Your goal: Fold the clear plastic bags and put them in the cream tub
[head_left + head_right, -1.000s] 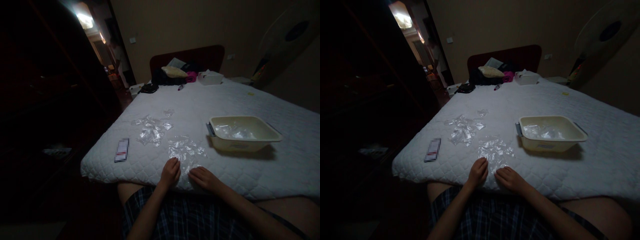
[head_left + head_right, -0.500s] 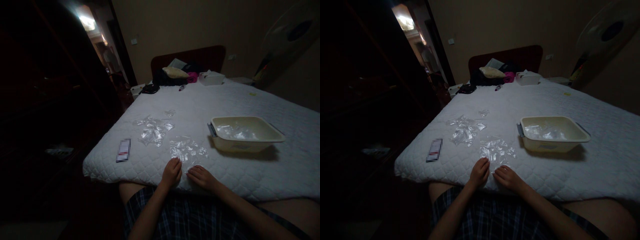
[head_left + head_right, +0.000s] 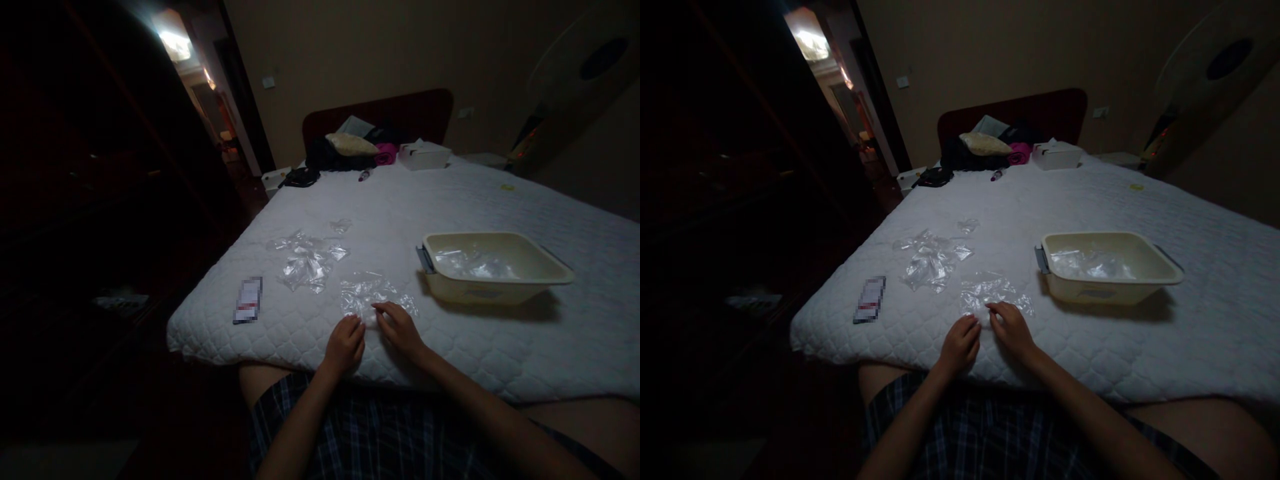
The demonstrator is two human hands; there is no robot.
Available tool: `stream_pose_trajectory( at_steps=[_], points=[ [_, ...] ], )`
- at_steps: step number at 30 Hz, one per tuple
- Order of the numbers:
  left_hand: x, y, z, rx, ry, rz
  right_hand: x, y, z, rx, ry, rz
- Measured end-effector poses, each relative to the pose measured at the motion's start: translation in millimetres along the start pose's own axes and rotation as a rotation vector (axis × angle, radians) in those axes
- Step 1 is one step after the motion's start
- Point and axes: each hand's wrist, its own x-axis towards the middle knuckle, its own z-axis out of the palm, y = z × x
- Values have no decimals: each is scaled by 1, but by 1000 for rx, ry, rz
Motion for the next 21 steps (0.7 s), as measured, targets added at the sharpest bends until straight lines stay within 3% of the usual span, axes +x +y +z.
stream_pose_trajectory(
  at_steps=[9,17,21],
  points=[
    [0,-1,1,34,13,21,20,9,18,-109,-135,158],
    [-1,-1,2,98,67,54,21,16,29,-284,-182,24],
    [0,0,0,119,83,59,23,14,29,-298,-176,30]
  ],
)
